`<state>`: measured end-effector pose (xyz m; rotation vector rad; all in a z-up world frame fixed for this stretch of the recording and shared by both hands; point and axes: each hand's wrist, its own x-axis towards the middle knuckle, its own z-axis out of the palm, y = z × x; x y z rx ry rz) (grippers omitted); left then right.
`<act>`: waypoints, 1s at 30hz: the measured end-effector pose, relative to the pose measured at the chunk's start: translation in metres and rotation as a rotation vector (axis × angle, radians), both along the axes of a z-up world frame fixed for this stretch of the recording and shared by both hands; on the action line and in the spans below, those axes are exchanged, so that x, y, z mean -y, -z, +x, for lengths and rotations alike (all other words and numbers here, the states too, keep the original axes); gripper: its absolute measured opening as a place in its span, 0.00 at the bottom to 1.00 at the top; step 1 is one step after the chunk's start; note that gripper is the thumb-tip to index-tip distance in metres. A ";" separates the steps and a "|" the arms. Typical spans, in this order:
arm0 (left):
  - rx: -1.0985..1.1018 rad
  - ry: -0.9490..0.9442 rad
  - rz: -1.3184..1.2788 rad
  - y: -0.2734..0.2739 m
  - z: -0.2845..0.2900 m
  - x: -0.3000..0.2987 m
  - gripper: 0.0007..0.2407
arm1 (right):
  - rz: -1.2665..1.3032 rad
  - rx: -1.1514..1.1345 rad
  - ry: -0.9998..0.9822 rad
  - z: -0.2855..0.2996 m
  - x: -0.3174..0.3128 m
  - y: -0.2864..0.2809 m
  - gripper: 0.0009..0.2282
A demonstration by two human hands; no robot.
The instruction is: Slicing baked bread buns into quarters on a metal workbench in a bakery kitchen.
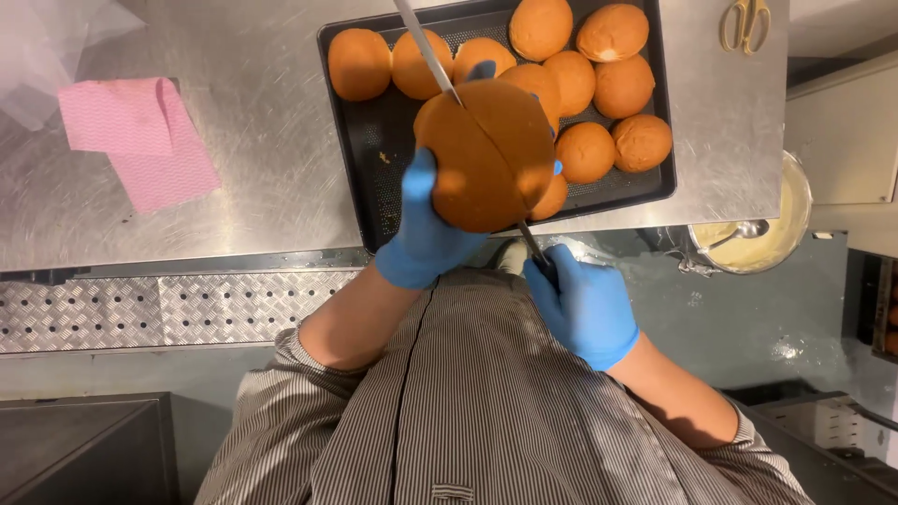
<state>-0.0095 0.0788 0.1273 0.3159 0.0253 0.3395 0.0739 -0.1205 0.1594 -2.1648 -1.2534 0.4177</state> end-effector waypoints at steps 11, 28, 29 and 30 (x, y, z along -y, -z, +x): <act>0.089 0.171 -0.030 0.007 -0.017 -0.037 0.40 | -0.083 0.004 -0.118 0.009 0.013 -0.045 0.07; 0.033 0.017 0.106 -0.002 -0.006 -0.005 0.30 | -0.018 0.072 -0.002 -0.011 0.004 -0.035 0.08; 0.022 0.005 -0.002 -0.002 -0.005 -0.010 0.31 | -0.039 0.078 -0.005 -0.011 0.005 -0.034 0.08; 0.011 -0.006 -0.111 -0.002 -0.004 -0.014 0.32 | -0.059 0.085 -0.008 -0.012 0.006 -0.033 0.09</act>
